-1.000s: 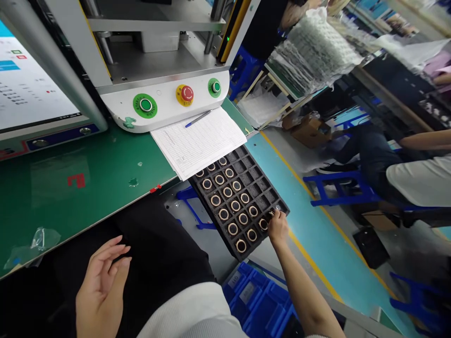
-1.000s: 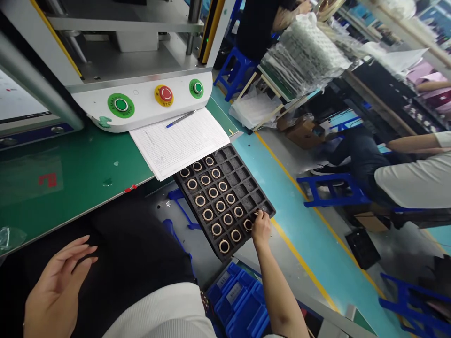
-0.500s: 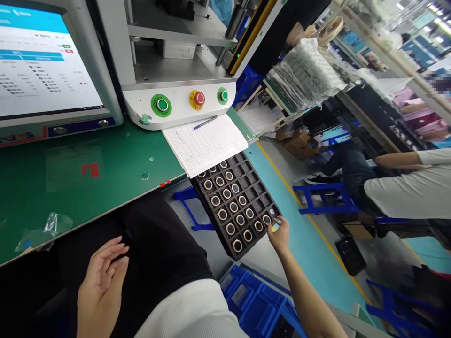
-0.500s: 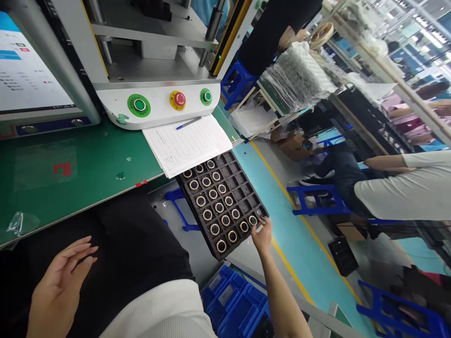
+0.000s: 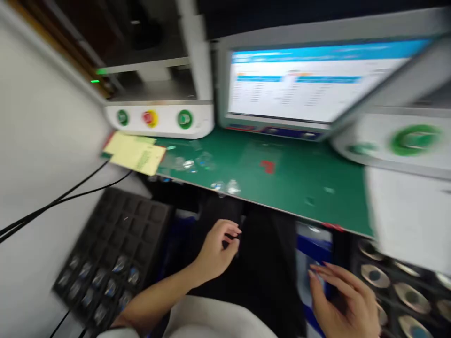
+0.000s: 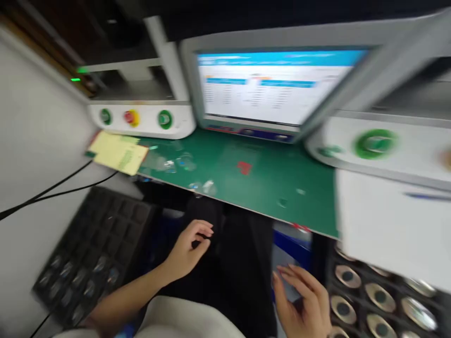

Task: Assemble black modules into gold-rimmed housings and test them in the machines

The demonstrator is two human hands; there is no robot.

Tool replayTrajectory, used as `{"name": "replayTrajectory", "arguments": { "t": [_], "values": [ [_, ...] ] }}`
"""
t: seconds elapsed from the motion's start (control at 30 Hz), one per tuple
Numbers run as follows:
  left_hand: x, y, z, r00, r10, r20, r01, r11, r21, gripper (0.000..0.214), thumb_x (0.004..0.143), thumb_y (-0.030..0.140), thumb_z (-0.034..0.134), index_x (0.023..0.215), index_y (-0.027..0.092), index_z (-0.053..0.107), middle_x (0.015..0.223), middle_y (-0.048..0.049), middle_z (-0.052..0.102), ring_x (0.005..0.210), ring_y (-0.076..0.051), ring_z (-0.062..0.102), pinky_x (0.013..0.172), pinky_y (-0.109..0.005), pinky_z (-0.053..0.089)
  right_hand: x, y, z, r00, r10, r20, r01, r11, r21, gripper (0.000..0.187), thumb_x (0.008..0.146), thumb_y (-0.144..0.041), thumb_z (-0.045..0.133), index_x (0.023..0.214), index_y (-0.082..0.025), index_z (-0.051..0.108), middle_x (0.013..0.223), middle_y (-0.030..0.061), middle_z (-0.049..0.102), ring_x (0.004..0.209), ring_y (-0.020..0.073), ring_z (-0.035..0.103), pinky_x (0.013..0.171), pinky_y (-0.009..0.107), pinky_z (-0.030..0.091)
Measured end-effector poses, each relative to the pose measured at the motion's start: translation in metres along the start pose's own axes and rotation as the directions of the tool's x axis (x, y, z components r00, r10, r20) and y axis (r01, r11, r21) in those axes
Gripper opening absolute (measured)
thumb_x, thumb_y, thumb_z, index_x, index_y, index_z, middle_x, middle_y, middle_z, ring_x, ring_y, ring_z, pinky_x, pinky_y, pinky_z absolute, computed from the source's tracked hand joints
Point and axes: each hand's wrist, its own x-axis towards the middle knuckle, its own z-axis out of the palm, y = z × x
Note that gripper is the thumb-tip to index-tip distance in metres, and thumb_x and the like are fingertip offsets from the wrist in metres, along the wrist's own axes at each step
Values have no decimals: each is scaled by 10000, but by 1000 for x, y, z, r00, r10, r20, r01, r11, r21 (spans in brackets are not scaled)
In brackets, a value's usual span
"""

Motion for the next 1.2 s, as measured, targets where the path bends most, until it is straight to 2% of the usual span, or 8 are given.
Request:
{"name": "replayTrajectory", "arguments": {
  "t": [0.17,0.27,0.4,0.5,0.67,0.8,0.93,1.2],
  "values": [
    [-23,-35,-62,961,-99,-260,140,980,145,156,831,143,546,889,186,684,941,-74,723,830,-180,690,710,-270,551,31,-72,101,977,-175,126,120,927,356,136,879,-257,672,750,-232,636,732,33,682,697,213,670,645,377,529],
    [-47,-61,-103,893,-170,-416,274,940,203,177,826,106,515,860,170,676,845,-56,726,786,-167,694,681,-247,540,26,-102,137,931,-235,279,41,827,560,69,878,-185,663,824,-225,672,861,45,712,803,200,696,718,353,566],
    [-84,-83,-155,788,-259,-559,460,851,254,167,834,89,512,822,161,662,762,-29,706,735,-155,690,675,-244,542,-4,-121,171,725,-320,610,-256,697,670,99,925,-201,601,859,-217,674,1015,69,701,845,181,705,714,299,599],
    [-113,-89,-197,697,-305,-649,607,733,308,103,891,121,556,879,149,654,837,-29,696,807,-164,673,804,-320,550,-27,-123,192,599,-353,719,-371,673,640,200,967,-281,548,816,-200,651,988,81,695,740,161,705,604,259,605],
    [-153,-93,-249,567,-455,-687,811,456,367,143,951,266,627,961,125,651,922,-37,674,859,-181,658,848,-395,548,-41,-115,206,505,-345,791,-453,675,583,212,946,-331,593,800,-197,668,966,84,686,767,169,700,635,258,608],
    [-168,-101,-259,476,-591,-651,877,268,398,189,956,311,630,974,126,660,942,-42,679,855,-181,665,816,-380,563,-44,-110,201,501,-319,805,-465,685,561,170,936,-309,605,820,-203,670,958,73,674,776,165,684,664,264,597],
    [-170,-110,-254,416,-633,-652,897,168,409,223,958,322,625,1083,140,652,1059,-68,672,960,-210,660,865,-412,557,-46,-109,197,504,-300,810,-462,698,547,153,932,-291,600,821,-207,665,950,66,667,774,163,671,677,273,587],
    [-164,-121,-244,379,-669,-639,920,197,339,234,954,304,633,1113,133,639,1101,-78,664,977,-213,659,860,-413,567,-46,-112,196,505,-285,815,-473,698,537,173,930,-313,593,807,-208,655,935,65,659,745,159,658,667,276,586]
  ]
}}
